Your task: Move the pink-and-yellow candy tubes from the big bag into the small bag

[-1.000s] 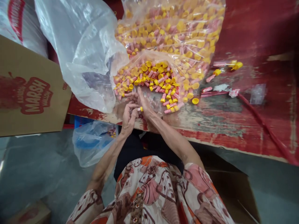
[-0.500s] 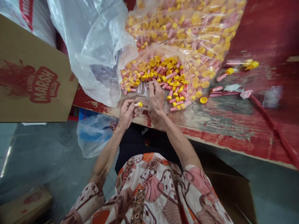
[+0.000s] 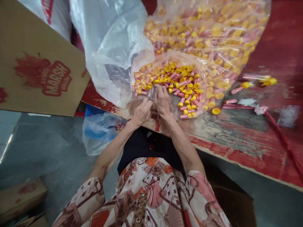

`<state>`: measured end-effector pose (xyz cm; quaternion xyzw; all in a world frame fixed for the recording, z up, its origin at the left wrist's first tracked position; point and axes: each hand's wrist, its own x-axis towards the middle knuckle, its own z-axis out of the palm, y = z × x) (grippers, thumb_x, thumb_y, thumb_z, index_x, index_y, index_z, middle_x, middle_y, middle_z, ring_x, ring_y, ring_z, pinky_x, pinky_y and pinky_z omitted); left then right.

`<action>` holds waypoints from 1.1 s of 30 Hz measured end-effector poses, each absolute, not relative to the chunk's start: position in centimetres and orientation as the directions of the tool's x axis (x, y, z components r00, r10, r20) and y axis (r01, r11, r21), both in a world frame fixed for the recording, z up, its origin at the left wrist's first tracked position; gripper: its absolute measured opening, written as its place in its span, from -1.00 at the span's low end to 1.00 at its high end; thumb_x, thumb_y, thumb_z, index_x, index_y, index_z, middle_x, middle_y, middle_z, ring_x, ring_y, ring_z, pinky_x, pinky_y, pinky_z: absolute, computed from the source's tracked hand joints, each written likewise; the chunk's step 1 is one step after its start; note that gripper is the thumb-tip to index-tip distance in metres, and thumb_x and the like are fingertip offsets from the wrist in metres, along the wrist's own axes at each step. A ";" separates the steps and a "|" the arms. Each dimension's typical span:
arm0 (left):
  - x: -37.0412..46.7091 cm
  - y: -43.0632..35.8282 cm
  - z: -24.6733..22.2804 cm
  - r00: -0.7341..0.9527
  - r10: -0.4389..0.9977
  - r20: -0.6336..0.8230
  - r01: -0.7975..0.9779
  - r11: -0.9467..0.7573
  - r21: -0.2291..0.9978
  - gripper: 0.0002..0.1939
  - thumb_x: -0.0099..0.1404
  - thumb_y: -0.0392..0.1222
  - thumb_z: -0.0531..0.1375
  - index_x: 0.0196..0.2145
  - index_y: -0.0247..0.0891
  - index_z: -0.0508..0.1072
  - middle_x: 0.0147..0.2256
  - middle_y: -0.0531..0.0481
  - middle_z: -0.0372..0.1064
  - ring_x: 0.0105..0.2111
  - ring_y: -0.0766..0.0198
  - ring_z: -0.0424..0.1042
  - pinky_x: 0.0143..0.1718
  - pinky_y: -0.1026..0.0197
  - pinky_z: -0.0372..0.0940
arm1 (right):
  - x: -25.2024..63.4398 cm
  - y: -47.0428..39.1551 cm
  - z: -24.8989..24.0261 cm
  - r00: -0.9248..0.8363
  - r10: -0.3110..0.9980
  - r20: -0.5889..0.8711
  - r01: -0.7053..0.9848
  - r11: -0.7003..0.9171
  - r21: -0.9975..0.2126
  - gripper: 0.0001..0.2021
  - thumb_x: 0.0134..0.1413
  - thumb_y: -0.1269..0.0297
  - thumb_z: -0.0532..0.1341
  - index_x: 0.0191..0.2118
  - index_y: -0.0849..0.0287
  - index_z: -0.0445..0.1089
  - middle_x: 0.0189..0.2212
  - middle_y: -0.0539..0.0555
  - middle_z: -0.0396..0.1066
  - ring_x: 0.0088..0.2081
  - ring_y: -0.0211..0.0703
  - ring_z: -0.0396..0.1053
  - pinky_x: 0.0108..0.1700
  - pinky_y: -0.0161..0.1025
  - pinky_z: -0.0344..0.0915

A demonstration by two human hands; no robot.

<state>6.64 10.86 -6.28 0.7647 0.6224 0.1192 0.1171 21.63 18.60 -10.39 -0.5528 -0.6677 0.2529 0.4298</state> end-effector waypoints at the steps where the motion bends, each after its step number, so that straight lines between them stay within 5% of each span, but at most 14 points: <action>1: 6.5 11.2 -6.2 0.198 0.979 0.057 0.904 -0.204 0.376 -0.78 0.49 -0.39 0.18 0.00 -0.16 0.49 0.08 -0.21 0.45 -0.06 0.03 0.55 -0.09 0.10 0.48 | 21.2 19.0 -10.0 -0.045 0.957 0.288 0.560 0.263 -0.786 -0.65 0.54 0.31 0.11 0.25 0.06 0.53 0.16 0.23 0.58 0.04 0.07 0.55 0.04 -0.10 0.52; 5: 4.7 11.3 -5.5 0.189 0.965 0.181 0.789 -0.259 0.557 -0.72 0.43 -0.44 0.20 0.00 -0.17 0.50 0.00 -0.16 0.47 -0.13 0.11 0.53 -0.08 0.12 0.47 | 19.5 20.9 -9.1 -0.136 0.958 0.251 0.659 0.277 -0.700 -0.67 0.49 0.30 0.18 0.23 0.08 0.55 0.08 0.23 0.59 -0.13 0.02 0.51 -0.19 -0.20 0.40; 8: 4.2 10.0 -5.5 0.105 0.959 0.262 0.757 -0.248 0.604 -0.74 0.47 -0.39 0.23 0.06 -0.17 0.51 -0.01 -0.14 0.50 -0.09 0.11 0.55 -0.01 0.12 0.48 | 19.1 21.5 -9.4 -0.126 0.957 0.263 0.652 0.279 -0.705 -0.73 0.46 0.33 0.18 0.13 0.09 0.56 0.04 0.23 0.61 -0.12 0.04 0.52 -0.18 -0.19 0.40; 13: 5.0 8.8 -6.5 0.059 0.971 0.231 0.772 -0.191 0.606 -0.87 0.56 -0.27 0.25 0.02 -0.19 0.55 -0.09 -0.12 0.50 -0.13 0.12 0.57 -0.03 0.14 0.51 | 20.3 20.0 -9.6 -0.012 0.933 0.359 0.506 0.316 -0.803 -0.79 0.55 0.17 0.16 0.07 0.06 0.50 -0.02 0.19 0.63 -0.10 0.04 0.54 0.01 -0.09 0.50; 18: 4.5 9.0 -7.1 0.107 0.953 0.284 0.752 -0.264 0.604 -0.80 0.51 -0.35 0.18 0.01 -0.20 0.53 -0.08 -0.10 0.52 -0.20 0.20 0.56 -0.08 0.19 0.48 | 21.4 17.8 -9.1 0.055 0.912 0.406 0.393 0.354 -0.849 -0.78 0.58 0.05 0.15 0.04 0.02 0.46 -0.12 0.11 0.59 -0.22 -0.03 0.51 -0.02 -0.10 0.50; 28: 5.5 8.5 -8.0 0.023 0.925 0.379 0.774 -0.257 0.579 -0.81 0.50 -0.36 0.18 -0.04 -0.17 0.55 -0.16 -0.09 0.49 -0.17 0.14 0.57 -0.02 0.12 0.50 | 22.0 18.0 -8.6 0.046 0.952 0.301 0.217 0.284 -0.934 -0.78 0.52 -0.03 0.26 -0.05 -0.01 0.42 -0.16 0.08 0.52 -0.14 0.02 0.52 0.08 -0.03 0.52; 33: 5.3 8.6 -8.0 -0.023 0.945 0.328 0.738 -0.205 0.643 -0.85 0.57 -0.25 0.20 0.00 -0.18 0.57 -0.11 -0.12 0.54 -0.19 0.16 0.57 -0.02 0.12 0.53 | 22.2 18.2 -8.4 0.074 0.981 0.178 0.066 0.173 -0.983 -0.70 0.43 -0.12 0.36 -0.10 -0.02 0.40 -0.27 -0.01 0.53 -0.26 -0.06 0.51 -0.05 -0.10 0.51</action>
